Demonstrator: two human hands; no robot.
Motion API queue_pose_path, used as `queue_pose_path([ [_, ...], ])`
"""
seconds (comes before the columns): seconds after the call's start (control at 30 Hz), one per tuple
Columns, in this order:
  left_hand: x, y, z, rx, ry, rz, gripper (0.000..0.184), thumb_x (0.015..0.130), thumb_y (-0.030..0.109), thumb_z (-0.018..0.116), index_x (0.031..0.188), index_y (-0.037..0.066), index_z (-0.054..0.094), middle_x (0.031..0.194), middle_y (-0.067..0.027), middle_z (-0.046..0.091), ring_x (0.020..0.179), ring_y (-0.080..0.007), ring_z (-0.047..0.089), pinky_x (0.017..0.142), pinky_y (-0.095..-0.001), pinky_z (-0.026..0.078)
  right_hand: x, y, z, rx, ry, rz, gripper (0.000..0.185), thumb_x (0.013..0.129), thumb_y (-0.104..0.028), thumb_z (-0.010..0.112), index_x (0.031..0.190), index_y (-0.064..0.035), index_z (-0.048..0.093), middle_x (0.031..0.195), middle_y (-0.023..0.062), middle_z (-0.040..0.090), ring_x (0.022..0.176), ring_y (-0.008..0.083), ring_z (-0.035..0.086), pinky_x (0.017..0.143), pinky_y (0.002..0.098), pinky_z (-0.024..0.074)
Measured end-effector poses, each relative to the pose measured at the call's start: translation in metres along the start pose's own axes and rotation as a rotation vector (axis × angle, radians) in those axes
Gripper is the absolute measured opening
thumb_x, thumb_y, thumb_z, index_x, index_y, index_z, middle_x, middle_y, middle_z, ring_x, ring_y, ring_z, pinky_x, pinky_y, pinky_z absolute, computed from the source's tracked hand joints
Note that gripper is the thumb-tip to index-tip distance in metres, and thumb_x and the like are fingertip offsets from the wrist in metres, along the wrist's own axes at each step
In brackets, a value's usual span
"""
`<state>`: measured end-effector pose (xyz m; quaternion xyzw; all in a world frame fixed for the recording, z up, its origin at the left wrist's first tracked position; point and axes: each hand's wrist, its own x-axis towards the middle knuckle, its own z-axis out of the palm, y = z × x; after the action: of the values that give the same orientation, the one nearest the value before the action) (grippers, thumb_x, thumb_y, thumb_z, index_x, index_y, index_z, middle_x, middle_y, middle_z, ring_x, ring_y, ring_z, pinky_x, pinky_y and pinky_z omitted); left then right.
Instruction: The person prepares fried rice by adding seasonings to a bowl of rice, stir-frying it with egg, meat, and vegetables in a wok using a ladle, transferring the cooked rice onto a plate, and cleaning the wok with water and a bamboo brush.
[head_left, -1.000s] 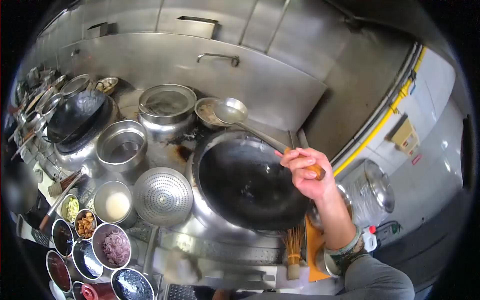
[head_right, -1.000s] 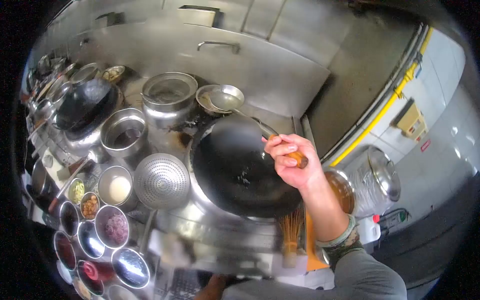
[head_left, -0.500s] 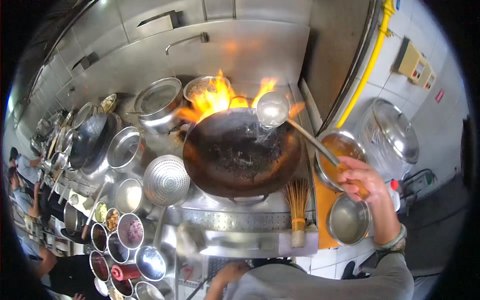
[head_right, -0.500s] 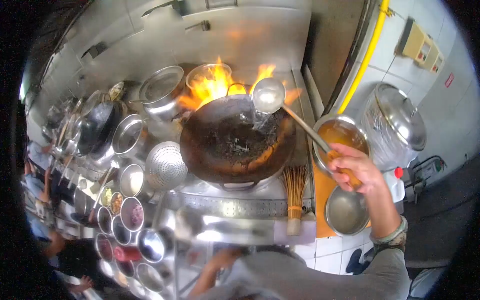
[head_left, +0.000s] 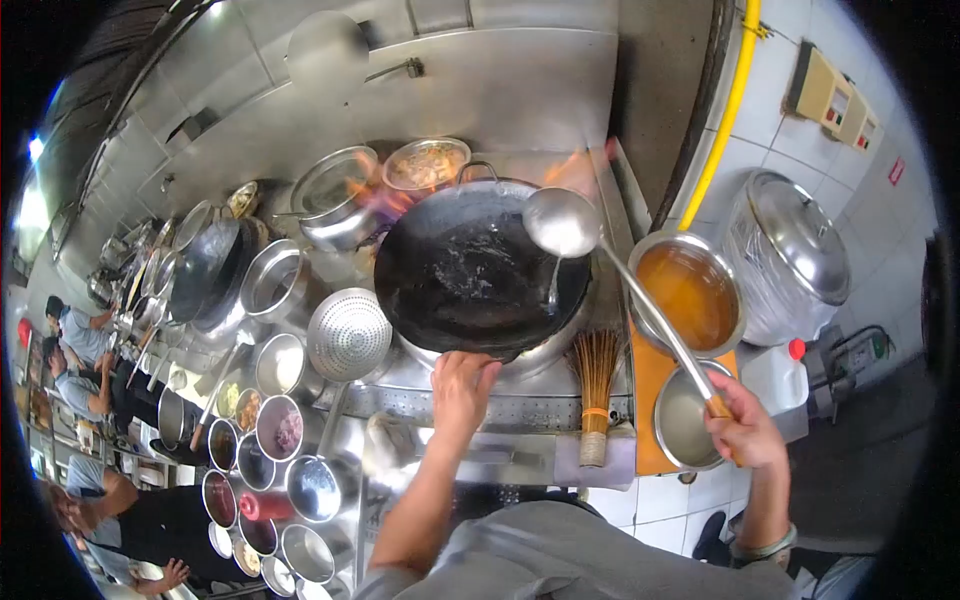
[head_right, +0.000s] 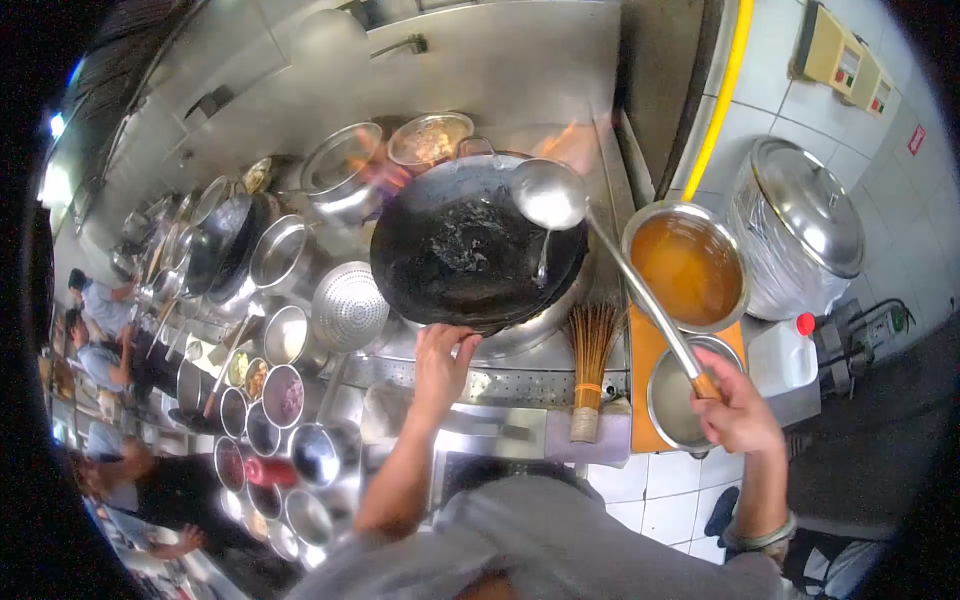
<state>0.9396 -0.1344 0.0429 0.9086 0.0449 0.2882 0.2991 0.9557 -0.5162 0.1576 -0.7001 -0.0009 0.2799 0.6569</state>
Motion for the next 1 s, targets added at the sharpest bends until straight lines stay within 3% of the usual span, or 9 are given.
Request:
queue_pose_path([
  [0.03,0.004,-0.005,0.0,0.018,-0.016,-0.014,0.015,0.077,0.016,0.073,0.087,0.006,0.069,0.086,-0.0084,0.063,0.091,-0.0296,0.056,0.079,-0.0391,0.043,0.008,0.007,0.006,-0.187,0.111,-0.063,0.067,0.08,0.01,0.05,0.143,-0.0087,0.035,0.076,0.0035,0.05,0.047,0.0082,0.047,0.042,0.0216,0.0375],
  [0.07,0.003,-0.009,-0.002,0.0,-0.004,-0.005,0.015,0.077,0.017,0.072,0.086,0.005,0.069,0.087,-0.0091,0.063,0.091,-0.0303,0.056,0.079,-0.0404,0.043,0.015,0.02,0.002,-0.343,0.174,-0.171,0.066,0.079,0.009,0.05,0.142,-0.0095,0.038,0.081,0.0107,0.058,0.058,0.0198,0.058,0.052,0.0288,0.0459],
  [0.2,0.003,-0.01,-0.015,-0.08,-0.043,-0.01,0.017,0.077,0.017,0.072,0.09,0.006,0.069,0.091,-0.0109,0.064,0.093,-0.0312,0.057,0.08,-0.0421,0.044,0.036,0.051,-0.018,-1.025,0.49,-0.527,0.065,0.073,0.012,0.05,0.136,-0.0041,0.045,0.102,0.0289,0.06,0.091,0.0439,0.06,0.076,0.0403,0.0485],
  [0.23,0.001,-0.014,-0.013,-0.093,-0.061,-0.017,0.02,0.077,0.017,0.072,0.093,0.006,0.069,0.093,-0.0115,0.065,0.095,-0.0312,0.058,0.082,-0.0426,0.045,0.046,0.069,-0.035,-1.069,0.501,-0.656,0.065,0.074,0.012,0.048,0.136,-0.004,0.045,0.1,0.0275,0.061,0.089,0.0414,0.061,0.074,0.0401,0.0479],
  [0.27,-0.004,-0.014,-0.011,-0.087,0.0,0.021,0.025,0.076,0.017,0.073,0.099,0.006,0.068,0.101,-0.0127,0.064,0.098,-0.0316,0.058,0.085,-0.0422,0.046,0.048,0.073,-0.042,-1.124,0.517,-0.349,0.065,0.074,0.012,0.046,0.137,-0.0038,0.044,0.097,0.0267,0.06,0.081,0.0382,0.06,0.072,0.0403,0.0472],
  [0.37,-0.029,-0.013,-0.031,-0.101,0.11,0.033,0.047,0.076,0.019,0.075,0.119,0.008,0.061,0.125,-0.0163,0.056,0.113,-0.035,0.054,0.096,-0.0439,0.043,0.082,0.137,-0.114,-1.031,0.556,-0.535,0.052,0.082,0.003,0.047,0.133,0.0013,0.049,0.084,0.0163,0.061,0.069,0.0292,0.056,0.063,0.038,0.0452],
  [0.43,-0.061,-0.017,-0.052,-0.144,0.033,-0.082,0.051,0.077,0.021,0.073,0.124,0.008,0.056,0.132,-0.0176,0.049,0.119,-0.0376,0.048,0.098,-0.0465,0.04,0.086,0.11,-0.067,-0.916,0.508,-0.473,0.05,0.082,0.001,0.048,0.132,0.0012,0.049,0.085,0.0166,0.061,0.07,0.0295,0.056,0.064,0.0381,0.0452],
  [0.6,-0.127,-0.029,-0.102,-0.308,-0.193,-0.304,0.035,0.083,0.02,0.067,0.114,0.004,0.06,0.121,-0.0142,0.054,0.115,-0.0333,0.05,0.098,-0.0418,0.041,0.096,0.058,0.072,-0.833,0.286,-0.432,0.046,0.083,-0.004,0.048,0.129,0.001,0.051,0.088,0.0173,0.062,0.074,0.0302,0.057,0.067,0.0383,0.0453],
  [1.0,-0.166,-0.06,-0.147,-0.421,-0.04,-0.338,0.026,0.084,0.017,0.064,0.106,0.002,0.06,0.103,-0.0133,0.056,0.102,-0.033,0.055,0.09,-0.0423,0.043,0.126,0.029,0.189,-0.984,-0.013,-0.45,0.04,0.085,-0.016,0.05,0.121,0.0005,0.056,0.094,0.0189,0.063,0.084,0.0318,0.058,0.075,0.0389,0.0456],
])
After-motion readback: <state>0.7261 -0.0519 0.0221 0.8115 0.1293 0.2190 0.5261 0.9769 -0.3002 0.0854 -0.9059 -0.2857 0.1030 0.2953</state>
